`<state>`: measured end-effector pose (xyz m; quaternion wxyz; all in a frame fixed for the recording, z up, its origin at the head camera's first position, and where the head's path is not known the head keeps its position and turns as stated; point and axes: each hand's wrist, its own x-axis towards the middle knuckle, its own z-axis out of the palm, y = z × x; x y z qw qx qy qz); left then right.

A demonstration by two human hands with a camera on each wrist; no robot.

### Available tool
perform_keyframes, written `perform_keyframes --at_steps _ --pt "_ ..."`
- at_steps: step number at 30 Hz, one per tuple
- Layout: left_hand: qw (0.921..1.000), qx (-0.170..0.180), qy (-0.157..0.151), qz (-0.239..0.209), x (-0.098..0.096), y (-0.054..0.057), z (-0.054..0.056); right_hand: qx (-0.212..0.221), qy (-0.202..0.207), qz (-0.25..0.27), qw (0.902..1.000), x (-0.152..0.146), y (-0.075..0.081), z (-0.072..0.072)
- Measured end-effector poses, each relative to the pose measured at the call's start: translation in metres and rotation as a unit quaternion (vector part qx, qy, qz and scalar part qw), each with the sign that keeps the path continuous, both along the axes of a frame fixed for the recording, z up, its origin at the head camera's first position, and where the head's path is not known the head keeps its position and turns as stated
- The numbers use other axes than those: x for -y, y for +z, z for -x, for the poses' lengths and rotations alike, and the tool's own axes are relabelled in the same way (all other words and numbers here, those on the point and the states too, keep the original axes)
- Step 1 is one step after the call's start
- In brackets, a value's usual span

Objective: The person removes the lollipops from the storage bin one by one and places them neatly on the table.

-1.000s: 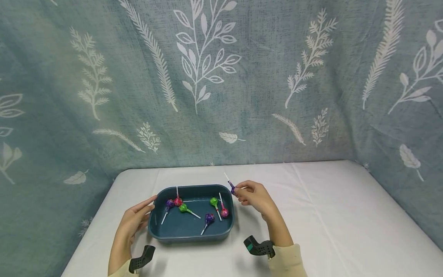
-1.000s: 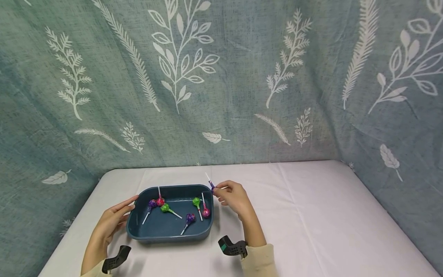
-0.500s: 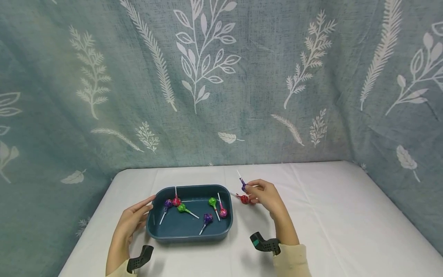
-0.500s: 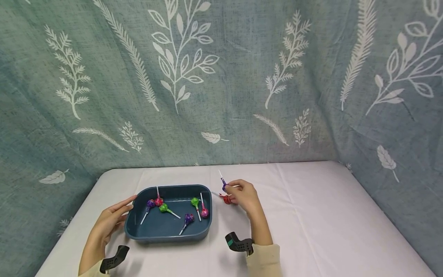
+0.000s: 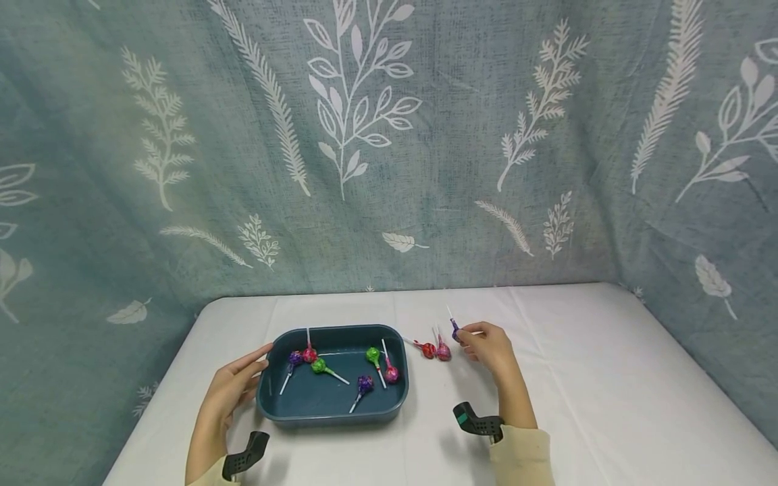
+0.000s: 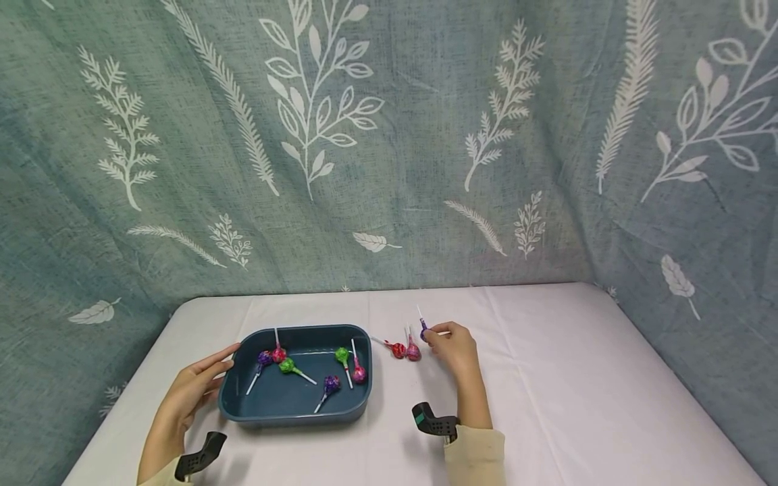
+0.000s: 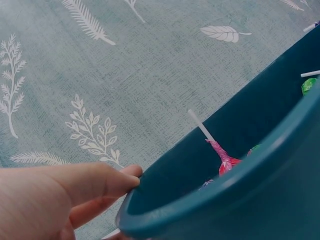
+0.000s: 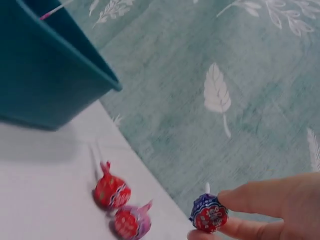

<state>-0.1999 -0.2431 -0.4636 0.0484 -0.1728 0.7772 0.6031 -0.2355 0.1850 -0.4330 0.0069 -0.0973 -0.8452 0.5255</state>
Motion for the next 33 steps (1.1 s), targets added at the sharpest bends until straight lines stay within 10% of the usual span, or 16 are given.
perform_keyframes --at_steps 33 --pt "1.0 -0.007 0.002 0.004 0.0 0.0 0.001 0.047 0.006 -0.058 0.9972 -0.005 -0.021 0.006"
